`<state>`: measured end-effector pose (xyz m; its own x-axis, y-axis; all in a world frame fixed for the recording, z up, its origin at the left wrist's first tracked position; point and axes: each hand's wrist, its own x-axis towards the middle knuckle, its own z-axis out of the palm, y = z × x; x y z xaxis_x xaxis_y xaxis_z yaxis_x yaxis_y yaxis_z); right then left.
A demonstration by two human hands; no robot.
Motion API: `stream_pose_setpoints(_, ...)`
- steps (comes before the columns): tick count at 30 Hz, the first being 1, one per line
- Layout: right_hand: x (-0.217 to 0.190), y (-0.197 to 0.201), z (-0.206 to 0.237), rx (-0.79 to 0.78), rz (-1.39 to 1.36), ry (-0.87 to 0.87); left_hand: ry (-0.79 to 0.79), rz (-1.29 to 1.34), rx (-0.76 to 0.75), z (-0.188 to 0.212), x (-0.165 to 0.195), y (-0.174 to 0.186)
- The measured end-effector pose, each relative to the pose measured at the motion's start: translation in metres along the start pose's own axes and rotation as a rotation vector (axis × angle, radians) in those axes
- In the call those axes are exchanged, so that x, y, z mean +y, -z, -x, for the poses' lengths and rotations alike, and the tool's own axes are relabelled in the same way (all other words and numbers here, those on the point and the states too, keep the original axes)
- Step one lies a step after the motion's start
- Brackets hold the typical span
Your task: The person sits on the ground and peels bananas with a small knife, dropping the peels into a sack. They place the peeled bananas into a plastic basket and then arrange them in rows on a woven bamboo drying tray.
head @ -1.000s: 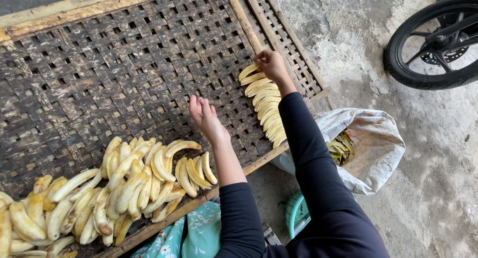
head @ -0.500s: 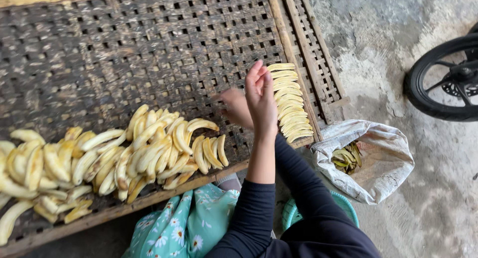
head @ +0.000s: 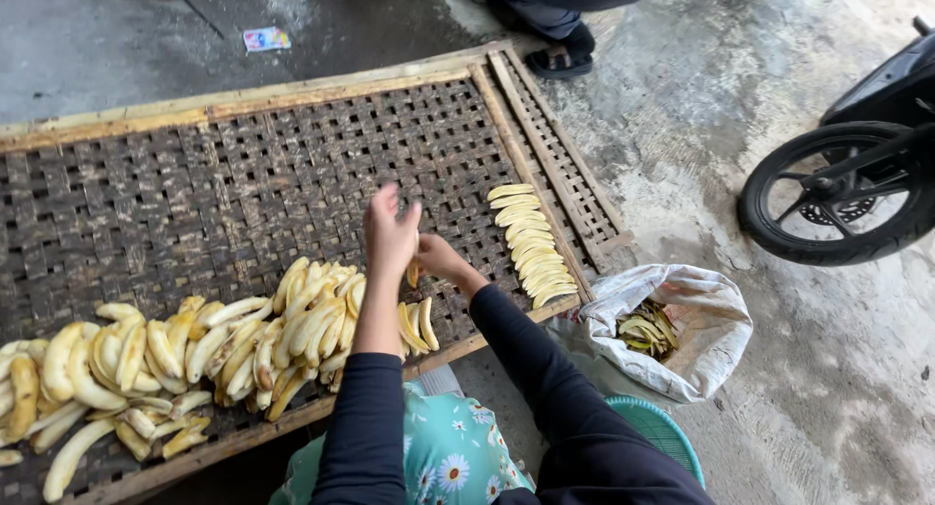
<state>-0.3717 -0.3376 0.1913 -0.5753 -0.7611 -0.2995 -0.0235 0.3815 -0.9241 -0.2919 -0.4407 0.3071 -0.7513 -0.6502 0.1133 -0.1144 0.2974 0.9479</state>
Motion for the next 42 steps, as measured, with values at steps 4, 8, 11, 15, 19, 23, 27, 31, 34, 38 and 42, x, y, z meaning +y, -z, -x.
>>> stream_pose_setpoints(4, -0.013, 0.035, -0.001, 0.067, -0.090, 0.116, 0.239, 0.015, -0.380, 0.006, -0.080, -0.019)
stream_pose_setpoints(8, -0.031, 0.055, 0.005, 0.235, 0.157, 0.148, 0.316, 0.301, -0.368, 0.010, -0.115, -0.056)
stream_pose_setpoints(11, -0.036, 0.080, -0.001, 0.207, -0.018, 0.032, 0.429, 0.394, -0.083, -0.001, -0.118, -0.075)
stream_pose_setpoints(15, -0.022, 0.154, -0.015, 0.227, -0.021, 0.032, 0.538, 0.972, 0.071, -0.020, -0.119, -0.091)
stream_pose_setpoints(19, -0.004, 0.227, -0.033, 0.332, 0.167, 0.094, 0.681, 1.075, 0.105, -0.039, -0.122, -0.104)
stream_pose_setpoints(23, 0.016, 0.247, -0.044, 0.322, 0.208, 0.074, 0.645, 1.182, 0.058, -0.052, -0.130, -0.122)
stream_pose_setpoints(27, 0.032, 0.256, -0.051, 0.327, 0.553, 0.112, 0.497, 0.773, 0.083, -0.058, -0.139, -0.137)
stream_pose_setpoints(31, 0.048, 0.264, -0.050, 0.337, 0.720, 0.074, 0.537, 0.656, -0.020, -0.056, -0.132, -0.134)
stream_pose_setpoints(34, 0.056, 0.263, -0.049, 0.455, 0.752, 0.177, 0.560, 0.713, -0.081, -0.053, -0.118, -0.130)
stream_pose_setpoints(38, 0.053, 0.248, -0.044, 0.532, 0.814, 0.209, 0.630, 0.646, -0.063, -0.048, -0.108, -0.129)
stream_pose_setpoints(42, 0.021, 0.213, -0.038, 0.603, 0.804, 0.246, 0.594, 0.646, -0.053, -0.047, -0.109, -0.132)
